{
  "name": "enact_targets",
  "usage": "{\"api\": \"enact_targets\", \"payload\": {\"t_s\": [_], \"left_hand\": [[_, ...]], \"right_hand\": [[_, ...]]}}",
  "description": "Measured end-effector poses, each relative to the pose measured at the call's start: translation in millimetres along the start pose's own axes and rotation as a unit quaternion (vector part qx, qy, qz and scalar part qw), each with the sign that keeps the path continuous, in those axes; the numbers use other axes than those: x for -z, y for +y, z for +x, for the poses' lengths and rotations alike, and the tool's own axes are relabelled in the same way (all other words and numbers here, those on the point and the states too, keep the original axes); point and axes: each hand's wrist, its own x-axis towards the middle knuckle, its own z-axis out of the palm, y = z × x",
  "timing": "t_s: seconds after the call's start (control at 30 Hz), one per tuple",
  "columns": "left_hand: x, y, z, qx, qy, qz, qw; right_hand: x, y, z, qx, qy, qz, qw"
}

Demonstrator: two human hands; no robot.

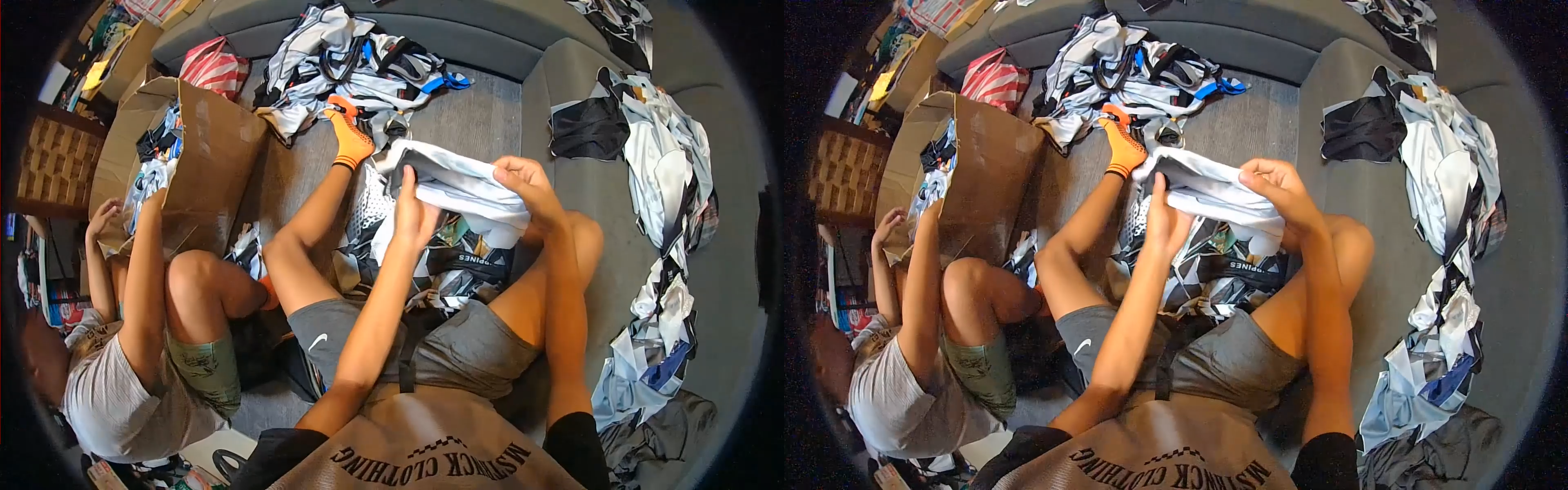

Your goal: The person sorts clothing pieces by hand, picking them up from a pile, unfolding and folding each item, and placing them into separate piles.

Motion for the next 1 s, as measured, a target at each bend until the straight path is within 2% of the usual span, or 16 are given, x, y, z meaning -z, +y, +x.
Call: {"api": "enact_targets", "payload": {"t_s": [0.03,0.17,0.2,0.37,0.5,0.7,0.83,1.0], "left_hand": [[3.7,1.5,-2.7,0.002,0.002,0.001,1.000],[-19.9,28.2,-35.9,-0.012,-0.073,0.039,0.996],[-23.5,32.2,-40.5,-0.014,-0.071,0.040,0.997],[-31.2,37.5,-52.6,0.017,-0.070,-0.100,0.992],[3.6,34.8,-48.5,0.151,-0.172,-0.039,0.973],[18.0,26.2,-40.3,0.165,-0.254,0.102,0.948],[4.2,5.8,-52.3,0.108,-0.096,0.167,0.975],[-21.1,13.6,-62.8,0.094,-0.052,0.163,0.981]], "right_hand": [[2.7,3.5,-0.6,-0.002,0.002,0.002,1.000],[12.5,26.4,11.7,0.065,-0.016,-0.181,0.981],[11.3,31.1,14.5,0.065,-0.019,-0.180,0.981],[4.2,38.4,17.7,0.132,0.011,-0.219,0.967],[-15.7,21.0,10.0,0.020,-0.016,-0.009,1.000],[-35.8,19.7,10.8,0.043,-0.084,0.012,0.996],[-20.1,31.8,16.9,0.074,-0.053,-0.155,0.984],[-8.3,36.8,18.6,0.148,0.018,-0.263,0.953]]}}
